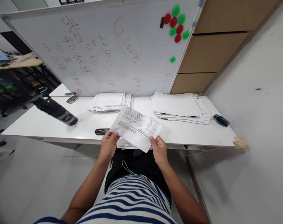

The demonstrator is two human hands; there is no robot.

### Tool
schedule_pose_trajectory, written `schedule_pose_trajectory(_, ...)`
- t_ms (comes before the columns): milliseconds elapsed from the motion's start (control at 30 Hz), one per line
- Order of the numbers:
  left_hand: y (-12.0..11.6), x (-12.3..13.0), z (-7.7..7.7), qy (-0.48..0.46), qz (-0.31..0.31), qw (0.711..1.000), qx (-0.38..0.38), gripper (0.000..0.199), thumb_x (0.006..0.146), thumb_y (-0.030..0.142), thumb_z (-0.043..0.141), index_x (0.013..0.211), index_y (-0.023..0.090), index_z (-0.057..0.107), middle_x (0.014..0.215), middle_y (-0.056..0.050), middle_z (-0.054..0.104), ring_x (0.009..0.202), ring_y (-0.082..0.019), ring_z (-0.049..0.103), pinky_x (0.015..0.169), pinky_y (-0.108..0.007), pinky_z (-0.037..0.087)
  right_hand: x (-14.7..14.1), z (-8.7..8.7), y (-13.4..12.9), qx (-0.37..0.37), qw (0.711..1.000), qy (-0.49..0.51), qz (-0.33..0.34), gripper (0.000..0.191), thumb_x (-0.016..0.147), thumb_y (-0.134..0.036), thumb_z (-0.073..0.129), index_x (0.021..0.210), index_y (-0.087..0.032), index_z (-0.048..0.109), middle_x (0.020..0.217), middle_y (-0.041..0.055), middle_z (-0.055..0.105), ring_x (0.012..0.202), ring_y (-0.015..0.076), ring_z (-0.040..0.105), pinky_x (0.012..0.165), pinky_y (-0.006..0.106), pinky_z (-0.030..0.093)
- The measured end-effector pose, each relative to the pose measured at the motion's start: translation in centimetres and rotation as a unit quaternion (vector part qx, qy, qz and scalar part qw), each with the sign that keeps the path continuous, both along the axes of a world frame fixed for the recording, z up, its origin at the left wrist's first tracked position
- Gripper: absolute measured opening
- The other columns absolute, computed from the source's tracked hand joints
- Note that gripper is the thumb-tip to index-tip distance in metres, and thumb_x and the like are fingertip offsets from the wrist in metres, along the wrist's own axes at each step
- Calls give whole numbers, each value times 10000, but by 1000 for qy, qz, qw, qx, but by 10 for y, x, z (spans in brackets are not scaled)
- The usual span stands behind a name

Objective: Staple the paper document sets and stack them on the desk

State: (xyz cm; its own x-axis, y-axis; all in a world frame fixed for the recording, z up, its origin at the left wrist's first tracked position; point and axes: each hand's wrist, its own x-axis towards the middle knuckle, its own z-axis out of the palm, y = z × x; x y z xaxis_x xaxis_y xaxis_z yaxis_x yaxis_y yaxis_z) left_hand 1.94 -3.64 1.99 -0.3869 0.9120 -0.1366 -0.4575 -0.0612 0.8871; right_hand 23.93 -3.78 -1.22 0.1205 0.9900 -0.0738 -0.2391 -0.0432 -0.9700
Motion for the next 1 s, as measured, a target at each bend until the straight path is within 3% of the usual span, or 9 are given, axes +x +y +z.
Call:
schedule_pose_trajectory(300,-5,-5,4,10,-20,1000,14,401,681,308,794,1048,196,678,1068,-84,726,1009,-204,677,925,-355,518,0,-3,-1,-6,1000,-28,5,390,847,-507,668,1104,-216,694,1159,81,728,1110,284,652,995,474,497)
schedule_pose_trajectory(433,-3,-15,6,37,-7,999,-6,454,716,342,773,1136,226,646,1015,-46,723,886,-162,693,813,-297,545,1,1,1,5,999,-52,5,382,858,-504,659,1097,-210,698,1145,84,732,1113,274,647,993,450,491)
schedule_pose_trajectory(533,-1,-33,16,81,-78,993,-34,439,734,397,763,1129,232,666,1017,-60,727,861,-182,699,722,-270,552,6,10,7,24,995,-98,19,392,866,-516,640,1104,-210,698,1109,80,740,1095,274,651,965,436,503)
schedule_pose_trajectory(633,3,-51,27,131,-190,973,-31,426,703,414,796,1074,222,711,1056,-100,734,991,-254,688,813,-329,561,13,20,15,59,985,-155,44,390,882,-508,620,1135,-221,693,1074,66,745,1052,276,664,924,429,518)
schedule_pose_trajectory(700,8,-58,27,157,-213,964,-25,428,673,410,825,1041,212,733,1062,-115,739,1037,-285,677,886,-381,548,16,24,21,86,975,-198,55,369,892,-503,604,1117,-229,708,1036,57,752,1016,279,672,902,430,526)
schedule_pose_trajectory(833,16,-49,5,156,-169,972,-46,478,614,427,859,1004,173,754,1073,-140,742,1031,-311,685,928,-449,533,11,20,26,152,949,-263,84,325,927,-469,550,1120,-266,714,1131,40,730,1077,275,656,957,437,509)
schedule_pose_trajectory(1000,1,-20,-24,184,-44,979,-79,420,621,394,859,956,158,767,1062,-138,747,1039,-305,686,983,-471,501,0,12,13,191,923,-318,106,302,954,-411,509,1142,-261,692,1152,53,712,1060,258,653,949,428,521)
